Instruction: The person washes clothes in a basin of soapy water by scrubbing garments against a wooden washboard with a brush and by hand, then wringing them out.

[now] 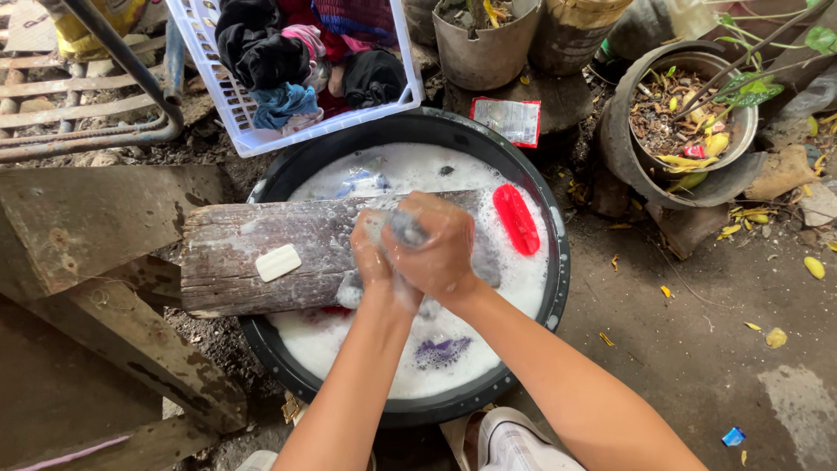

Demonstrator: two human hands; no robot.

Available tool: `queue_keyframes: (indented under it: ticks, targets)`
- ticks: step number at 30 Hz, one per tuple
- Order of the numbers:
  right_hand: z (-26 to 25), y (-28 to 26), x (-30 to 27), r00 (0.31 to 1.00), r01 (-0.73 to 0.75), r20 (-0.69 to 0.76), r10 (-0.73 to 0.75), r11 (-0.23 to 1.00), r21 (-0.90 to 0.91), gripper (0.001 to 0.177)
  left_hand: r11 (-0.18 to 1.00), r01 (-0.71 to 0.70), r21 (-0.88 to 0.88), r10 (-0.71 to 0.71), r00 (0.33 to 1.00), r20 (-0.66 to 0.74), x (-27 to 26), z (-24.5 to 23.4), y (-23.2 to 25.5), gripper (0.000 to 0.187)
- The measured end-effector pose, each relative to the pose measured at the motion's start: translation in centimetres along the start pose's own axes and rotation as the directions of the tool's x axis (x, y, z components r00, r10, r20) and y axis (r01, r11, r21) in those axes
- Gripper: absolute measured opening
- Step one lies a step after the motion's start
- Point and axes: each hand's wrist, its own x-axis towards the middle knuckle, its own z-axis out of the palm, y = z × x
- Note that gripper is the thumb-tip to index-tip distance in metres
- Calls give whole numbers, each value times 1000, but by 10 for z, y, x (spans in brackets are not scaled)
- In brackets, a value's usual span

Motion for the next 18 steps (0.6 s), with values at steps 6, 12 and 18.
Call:
queue_keyframes:
  ticks: [6, 12, 18]
  targets:
    - [-1, 4, 0, 967, 252, 49, -251, 968, -17, 20, 996, -46, 81, 41, 997, 59, 12, -18, 4, 22]
    - [5, 35, -23, 931, -237, 281, 231, 971, -15, 34, 989, -113, 98, 130, 972, -195, 14, -5, 28, 36]
    - [9, 28, -6, 125, -992, 613, 780, 79, 101, 96, 898, -132, 421, 308, 870, -384, -5, 18, 34, 56]
